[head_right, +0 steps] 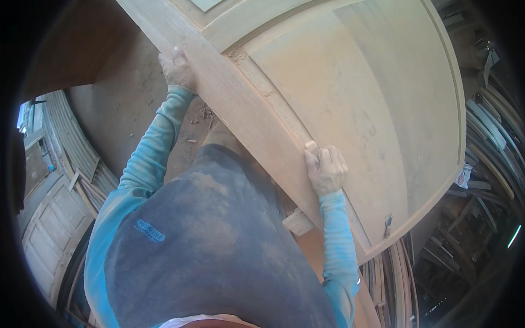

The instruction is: The person sands the panels and frame of a wooden door using a sanding block and scrapes the grooves with a metal tool.

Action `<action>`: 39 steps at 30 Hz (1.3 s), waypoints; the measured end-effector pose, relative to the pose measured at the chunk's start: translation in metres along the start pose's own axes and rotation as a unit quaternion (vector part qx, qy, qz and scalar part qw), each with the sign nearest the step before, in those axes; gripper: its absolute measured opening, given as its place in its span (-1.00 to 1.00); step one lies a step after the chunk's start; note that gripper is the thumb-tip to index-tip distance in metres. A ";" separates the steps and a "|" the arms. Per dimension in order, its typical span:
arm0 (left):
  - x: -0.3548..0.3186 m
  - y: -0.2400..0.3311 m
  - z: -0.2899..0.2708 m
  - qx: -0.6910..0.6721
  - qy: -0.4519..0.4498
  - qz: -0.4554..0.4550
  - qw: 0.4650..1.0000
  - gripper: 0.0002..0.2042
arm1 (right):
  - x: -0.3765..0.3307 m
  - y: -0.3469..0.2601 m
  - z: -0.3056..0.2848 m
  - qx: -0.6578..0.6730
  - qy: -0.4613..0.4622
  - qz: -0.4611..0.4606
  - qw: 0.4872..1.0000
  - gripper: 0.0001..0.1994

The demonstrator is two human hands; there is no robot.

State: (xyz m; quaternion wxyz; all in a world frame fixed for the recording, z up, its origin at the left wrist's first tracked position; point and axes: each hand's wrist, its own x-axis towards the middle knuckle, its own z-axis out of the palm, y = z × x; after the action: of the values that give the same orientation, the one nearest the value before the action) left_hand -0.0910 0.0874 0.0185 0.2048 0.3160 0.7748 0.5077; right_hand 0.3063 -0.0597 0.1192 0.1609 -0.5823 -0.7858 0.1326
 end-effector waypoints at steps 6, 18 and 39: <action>-0.003 0.017 -0.012 -0.079 -0.105 -0.024 0.991 -0.21 | 0.171 -0.091 0.069 0.022 0.024 -0.051 0.998 -0.78; 0.001 0.030 -0.028 -0.169 -0.119 -0.068 0.976 -0.22 | 0.133 -0.080 0.050 -0.028 -0.009 -0.027 0.999 -0.70; 0.135 -0.014 0.011 0.010 0.041 -0.063 0.997 -0.34 | 0.170 -0.095 0.073 0.016 0.018 -0.042 0.999 -0.71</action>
State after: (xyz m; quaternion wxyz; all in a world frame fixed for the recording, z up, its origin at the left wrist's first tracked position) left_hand -0.1848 0.1850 0.0014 0.2012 0.2472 0.8061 0.4986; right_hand 0.1473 0.0740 0.1066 0.1894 -0.5488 -0.8042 0.1277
